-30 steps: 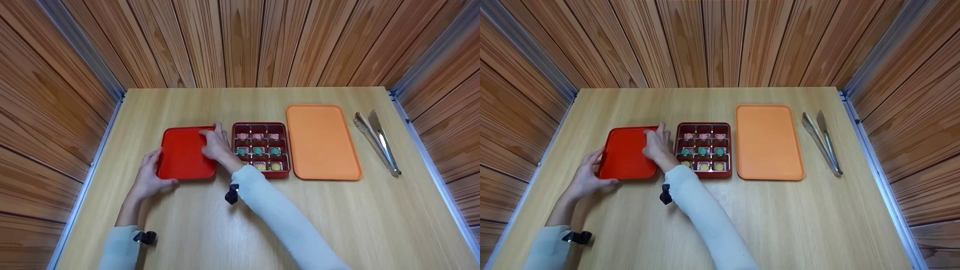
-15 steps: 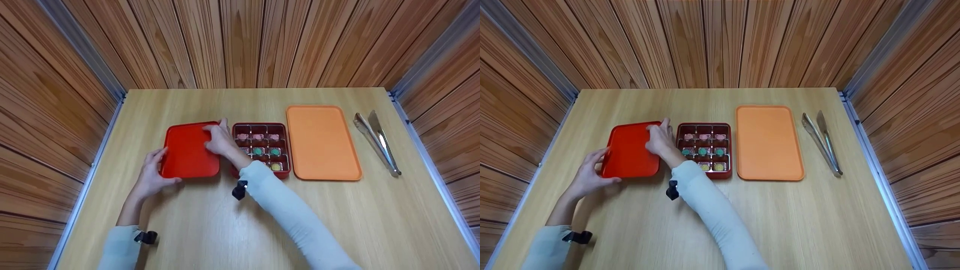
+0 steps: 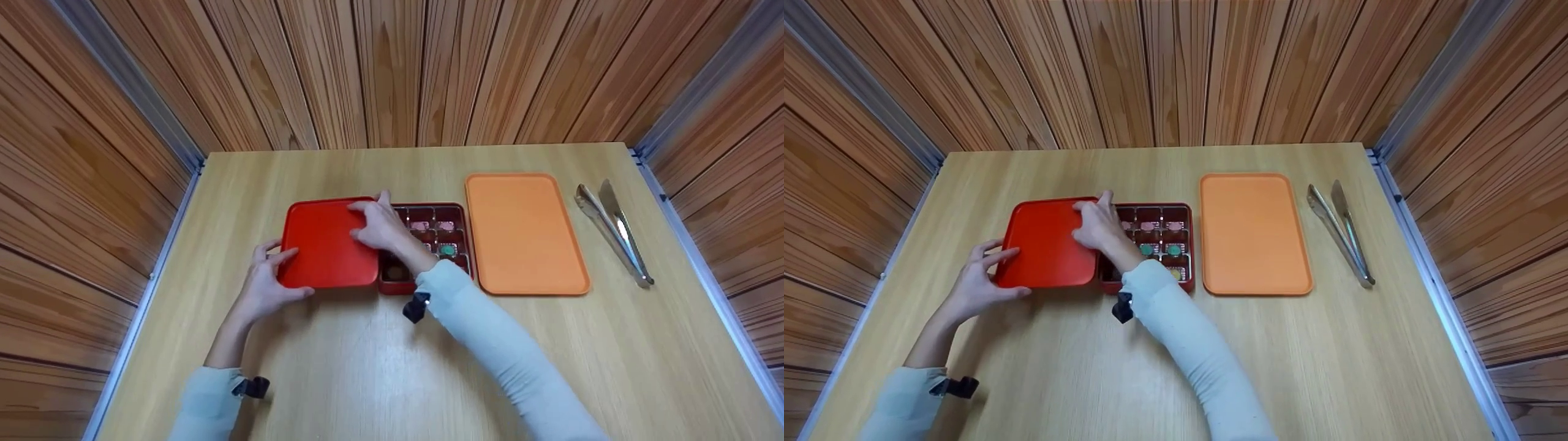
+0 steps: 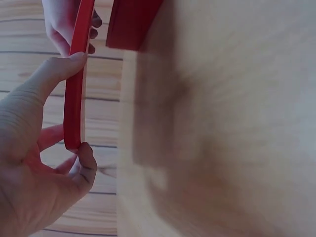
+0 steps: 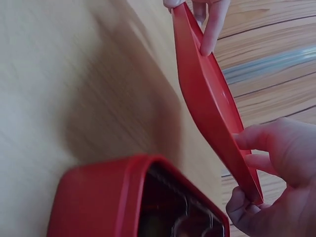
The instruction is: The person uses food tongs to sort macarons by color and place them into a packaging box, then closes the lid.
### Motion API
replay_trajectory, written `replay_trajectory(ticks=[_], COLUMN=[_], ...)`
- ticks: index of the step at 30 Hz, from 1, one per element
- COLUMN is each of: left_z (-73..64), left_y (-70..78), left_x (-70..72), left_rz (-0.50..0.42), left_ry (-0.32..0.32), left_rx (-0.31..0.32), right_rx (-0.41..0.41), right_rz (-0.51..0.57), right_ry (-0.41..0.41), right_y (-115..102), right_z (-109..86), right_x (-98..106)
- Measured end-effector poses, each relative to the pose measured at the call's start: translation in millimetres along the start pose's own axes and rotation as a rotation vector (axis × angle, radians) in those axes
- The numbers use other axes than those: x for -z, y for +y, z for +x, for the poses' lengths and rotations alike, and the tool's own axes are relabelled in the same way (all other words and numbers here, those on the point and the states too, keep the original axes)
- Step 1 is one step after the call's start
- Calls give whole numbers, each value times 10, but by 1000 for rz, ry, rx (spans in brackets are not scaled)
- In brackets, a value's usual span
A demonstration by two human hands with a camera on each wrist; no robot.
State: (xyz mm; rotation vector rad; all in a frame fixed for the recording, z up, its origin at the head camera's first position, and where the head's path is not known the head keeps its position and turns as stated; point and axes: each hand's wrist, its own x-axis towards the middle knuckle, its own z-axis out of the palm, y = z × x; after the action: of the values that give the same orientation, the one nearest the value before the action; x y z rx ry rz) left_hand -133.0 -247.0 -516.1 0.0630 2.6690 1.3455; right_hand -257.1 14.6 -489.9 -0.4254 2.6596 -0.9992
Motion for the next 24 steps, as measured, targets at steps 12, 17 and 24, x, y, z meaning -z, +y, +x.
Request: replay_trajectory(ticks=[12, 17, 24], left_z=[232, 293, 386], left_y=[301, 415, 561], left_x=[-299, -421, -599], left_rz=[-19, -28, -28], left_ry=[-1, -1, -2], left_rx=[-6, -26, -37], right_rx=[-24, -41, -39], right_rz=[-14, -7, -19], right_ry=[48, 42, 39], right_y=[235, 371, 557], right_z=[-126, -182, -255], right_x=[358, 485, 646])
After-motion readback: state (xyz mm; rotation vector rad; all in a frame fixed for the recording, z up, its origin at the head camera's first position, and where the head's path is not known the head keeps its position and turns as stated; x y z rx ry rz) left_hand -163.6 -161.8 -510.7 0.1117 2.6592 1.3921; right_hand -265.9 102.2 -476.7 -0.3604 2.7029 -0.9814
